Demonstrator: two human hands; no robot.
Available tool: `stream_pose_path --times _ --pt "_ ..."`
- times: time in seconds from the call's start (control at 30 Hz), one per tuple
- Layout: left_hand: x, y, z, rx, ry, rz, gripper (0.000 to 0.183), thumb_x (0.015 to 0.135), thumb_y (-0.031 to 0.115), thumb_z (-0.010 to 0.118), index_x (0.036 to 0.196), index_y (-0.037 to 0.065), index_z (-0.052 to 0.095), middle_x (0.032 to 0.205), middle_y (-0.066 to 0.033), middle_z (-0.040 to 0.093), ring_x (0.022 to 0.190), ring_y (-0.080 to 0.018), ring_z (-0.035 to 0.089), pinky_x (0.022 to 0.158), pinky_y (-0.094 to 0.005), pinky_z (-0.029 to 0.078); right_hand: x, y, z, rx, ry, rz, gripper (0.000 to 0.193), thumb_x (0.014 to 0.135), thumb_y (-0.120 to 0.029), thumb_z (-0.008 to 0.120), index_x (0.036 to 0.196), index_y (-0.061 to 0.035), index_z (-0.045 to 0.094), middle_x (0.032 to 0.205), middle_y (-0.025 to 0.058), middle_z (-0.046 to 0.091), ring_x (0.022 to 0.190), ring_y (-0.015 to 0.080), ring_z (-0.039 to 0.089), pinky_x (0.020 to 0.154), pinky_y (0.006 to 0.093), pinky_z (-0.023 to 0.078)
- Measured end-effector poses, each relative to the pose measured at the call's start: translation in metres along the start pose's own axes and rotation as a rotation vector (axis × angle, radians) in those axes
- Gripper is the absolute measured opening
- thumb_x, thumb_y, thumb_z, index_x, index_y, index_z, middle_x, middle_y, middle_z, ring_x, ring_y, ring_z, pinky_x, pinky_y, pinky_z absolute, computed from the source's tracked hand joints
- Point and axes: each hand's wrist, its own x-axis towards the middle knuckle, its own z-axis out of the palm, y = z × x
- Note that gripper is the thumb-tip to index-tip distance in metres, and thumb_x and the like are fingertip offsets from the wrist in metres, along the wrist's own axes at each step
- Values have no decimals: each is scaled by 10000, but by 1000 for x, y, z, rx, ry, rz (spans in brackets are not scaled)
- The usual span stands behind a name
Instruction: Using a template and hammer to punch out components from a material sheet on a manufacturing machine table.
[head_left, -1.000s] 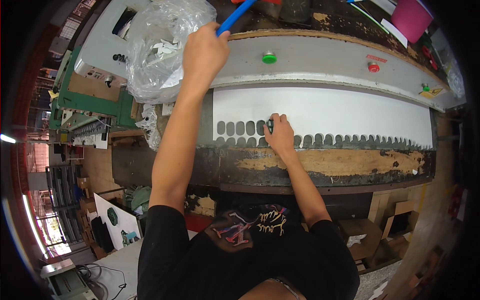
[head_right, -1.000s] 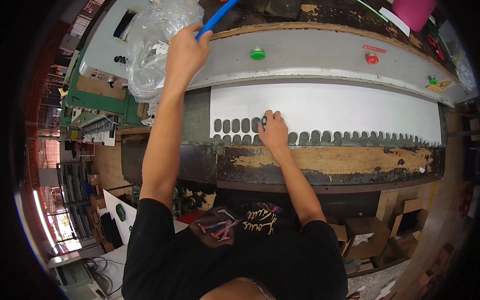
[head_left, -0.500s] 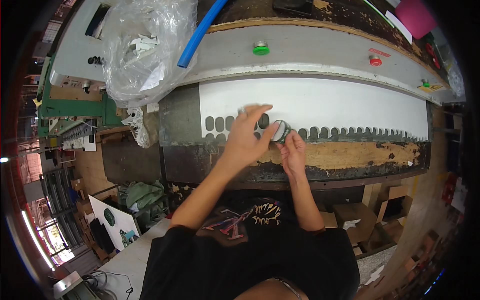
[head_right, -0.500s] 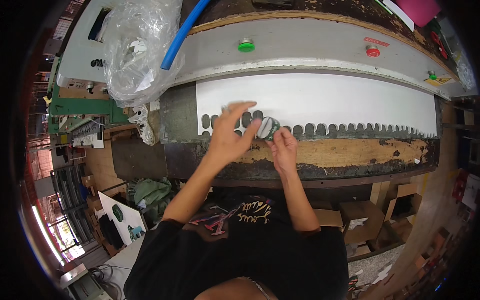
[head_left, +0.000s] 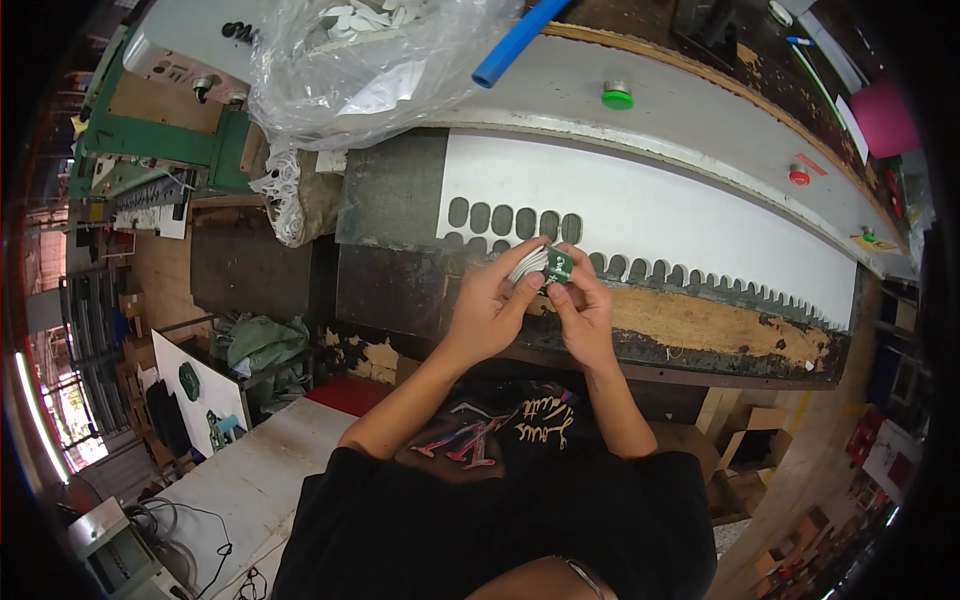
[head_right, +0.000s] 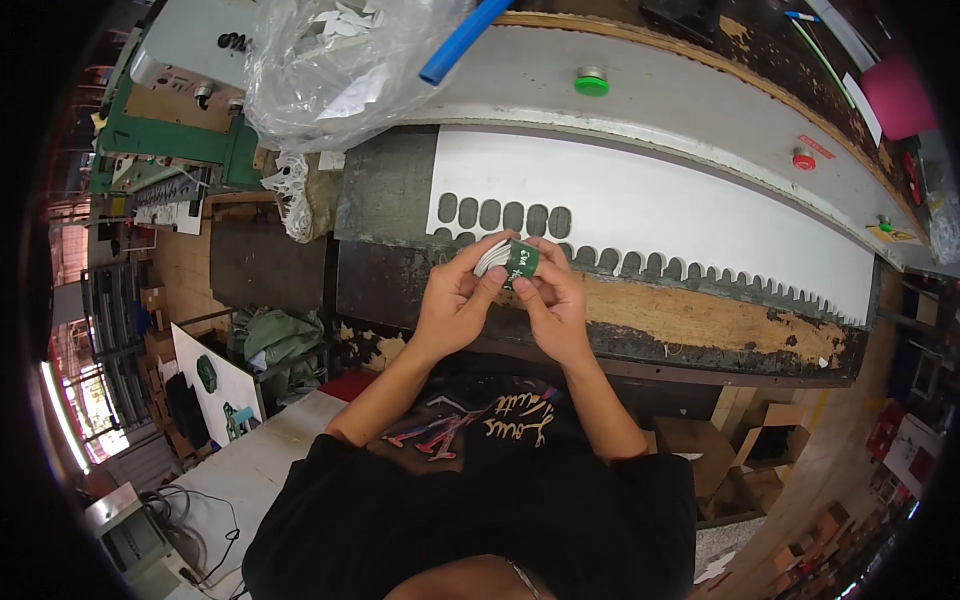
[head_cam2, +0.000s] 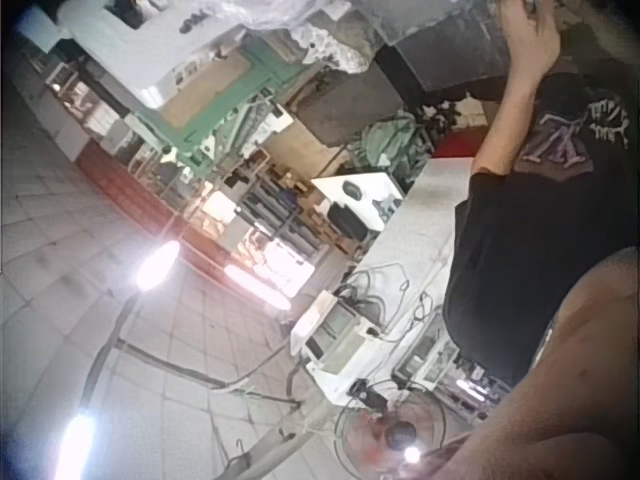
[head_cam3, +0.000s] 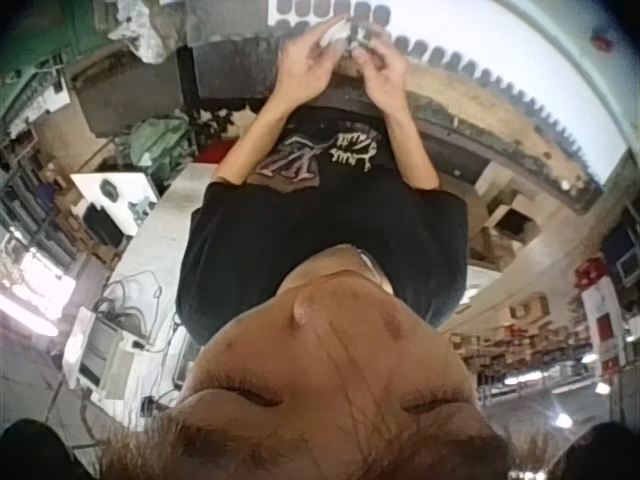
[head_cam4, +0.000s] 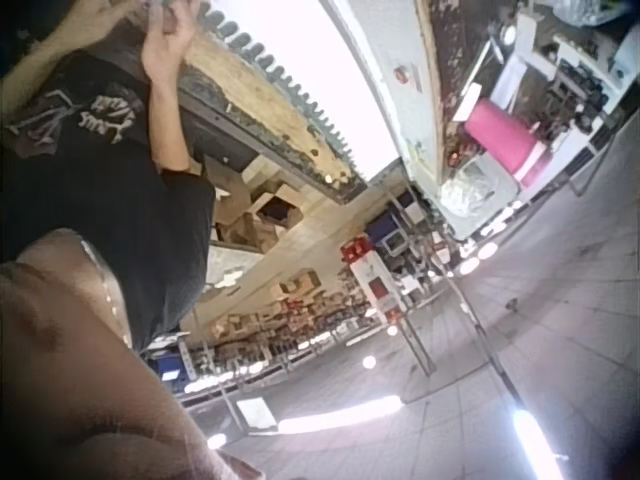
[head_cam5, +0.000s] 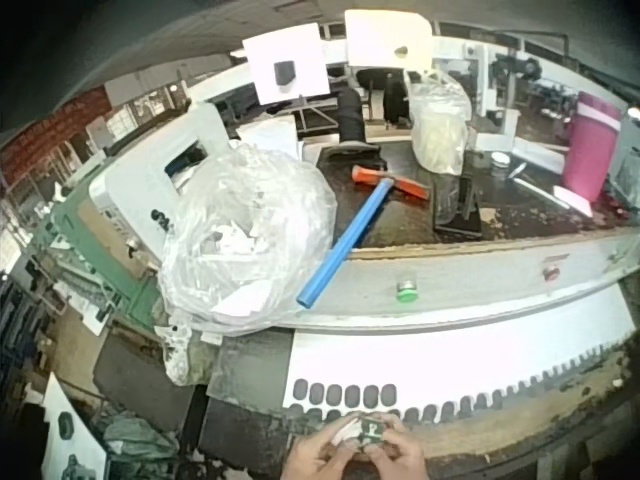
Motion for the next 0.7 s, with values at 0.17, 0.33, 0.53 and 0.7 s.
stream_pose_path --times 0.17,0.33,0.53,0.7 --pt "-5 -13 -14 -89 76 164 326 1071 154 545 1339 -24 600 1056 -94 727 905 -89 627 768 -258 501 -8 4 26 246 191 -107 364 911 125 674 1210 14 498 1286 181 624 1226 233 622 1034 333 508" --pt "-11 -4 -37 -91 -11 192 321 1066 151 554 1334 -17 602 1044 -104 732 894 -89 649 757 -256 512 -17 -11 60 68 199 -46 315 914 120 673 1219 76 604 1350 176 590 1231 229 615 1058 343 501" --pt "-11 9 -81 -112 -126 166 340 1009 71 612 1343 8 619 951 -89 743 718 -60 614 634 -250 498 -8 -26 83 -17 95 37 377 912 110 684 1283 74 630 1350 119 549 1222 191 583 1056 304 471" --pt "-8 17 -117 12 -234 147 364 965 31 631 1328 5 634 920 -113 737 708 -68 608 624 -255 493 -3 -31 103 -27 -12 130 378 930 71 679 1304 50 632 1311 77 531 1189 149 545 1033 279 442"
